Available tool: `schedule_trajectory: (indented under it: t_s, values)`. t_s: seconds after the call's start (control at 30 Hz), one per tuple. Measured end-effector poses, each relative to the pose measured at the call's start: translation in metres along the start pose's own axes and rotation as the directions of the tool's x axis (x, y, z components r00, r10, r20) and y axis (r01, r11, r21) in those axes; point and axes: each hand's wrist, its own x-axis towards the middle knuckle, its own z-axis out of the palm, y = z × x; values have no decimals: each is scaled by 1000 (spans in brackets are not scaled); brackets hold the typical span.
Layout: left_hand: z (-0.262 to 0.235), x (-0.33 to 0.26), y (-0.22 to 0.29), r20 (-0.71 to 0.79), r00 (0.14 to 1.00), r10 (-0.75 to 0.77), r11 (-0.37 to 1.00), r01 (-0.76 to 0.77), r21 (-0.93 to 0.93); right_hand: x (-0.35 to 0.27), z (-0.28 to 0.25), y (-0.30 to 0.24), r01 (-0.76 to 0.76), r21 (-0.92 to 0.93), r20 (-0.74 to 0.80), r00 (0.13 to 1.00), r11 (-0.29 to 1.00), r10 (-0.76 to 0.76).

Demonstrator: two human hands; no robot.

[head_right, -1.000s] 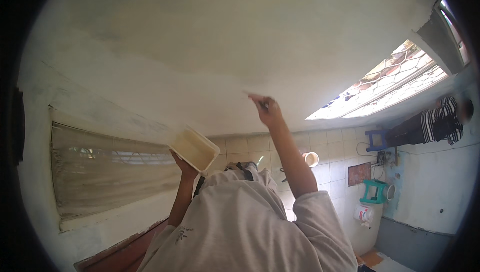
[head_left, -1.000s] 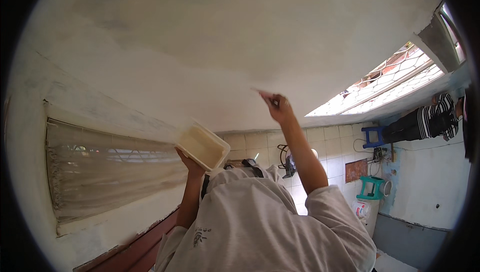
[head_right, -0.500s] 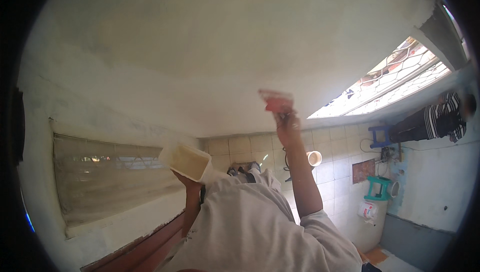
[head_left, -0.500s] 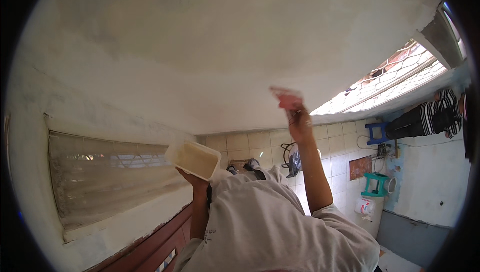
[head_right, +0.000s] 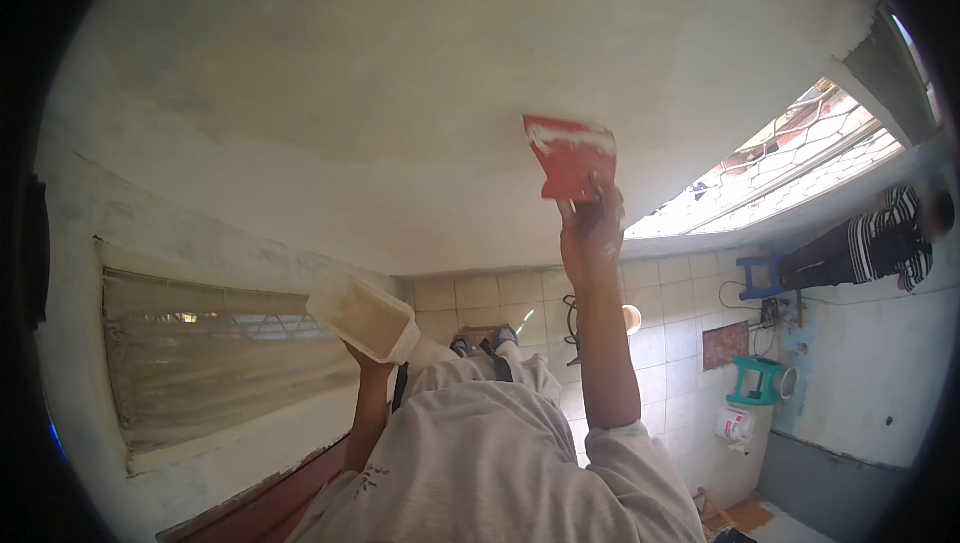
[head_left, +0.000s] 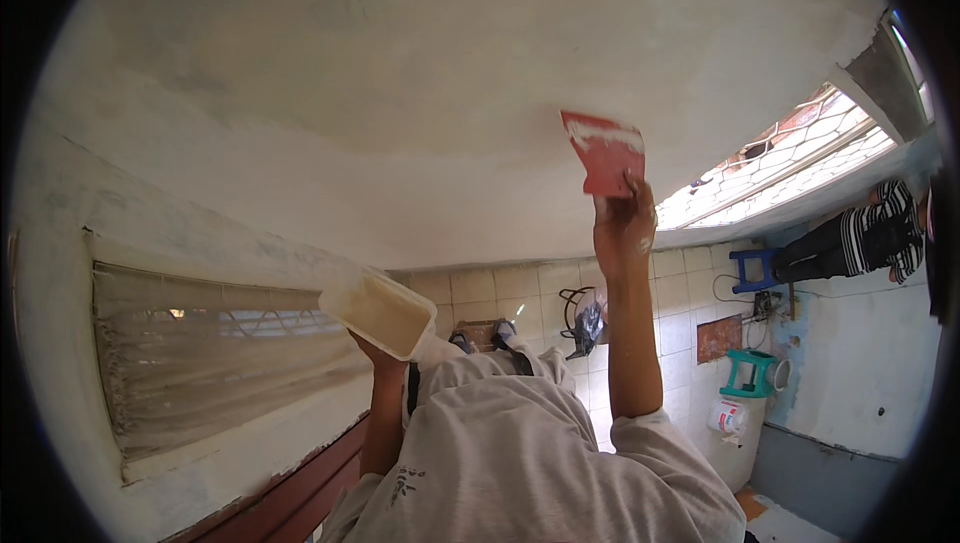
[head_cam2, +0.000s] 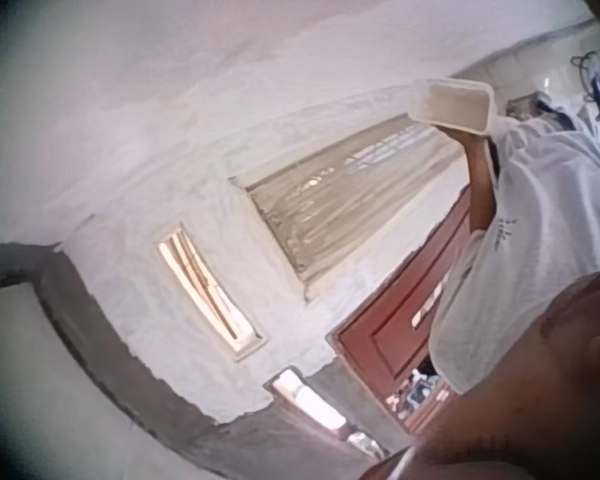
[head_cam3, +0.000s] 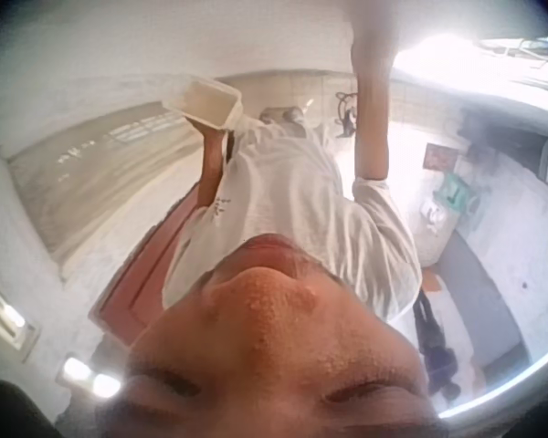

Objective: The person applies plaster to a wall and ceiling using a putty knife, repeatedly loading the tool from a container and smoothing the mixture onto the surfaces.

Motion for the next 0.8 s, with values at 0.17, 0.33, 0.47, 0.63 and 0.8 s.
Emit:
schedule_trajectory:
  t_s: [0.17,0.33,0.47,0.63,0.8]
  values:
    - [27,4,41,47,987,153,985,-157,76,-3,-85,64,-148,-321,9,987,936,159]
    - [27,-1,34,179,954,240,933,-277,228,57,-52,87,68,-529,236,969,846,69]
    - [16,-7,24,118,967,-224,708,245,-662,55,36,25,-195,31,76,978,980,192]
    - [10,-15,15,151,953,-263,622,287,-728,-9,9,12,119,-145,63,992,982,-110]
    - [15,-23,30,110,941,-320,520,271,-810,6,-72,99,-355,-167,164,910,920,381]
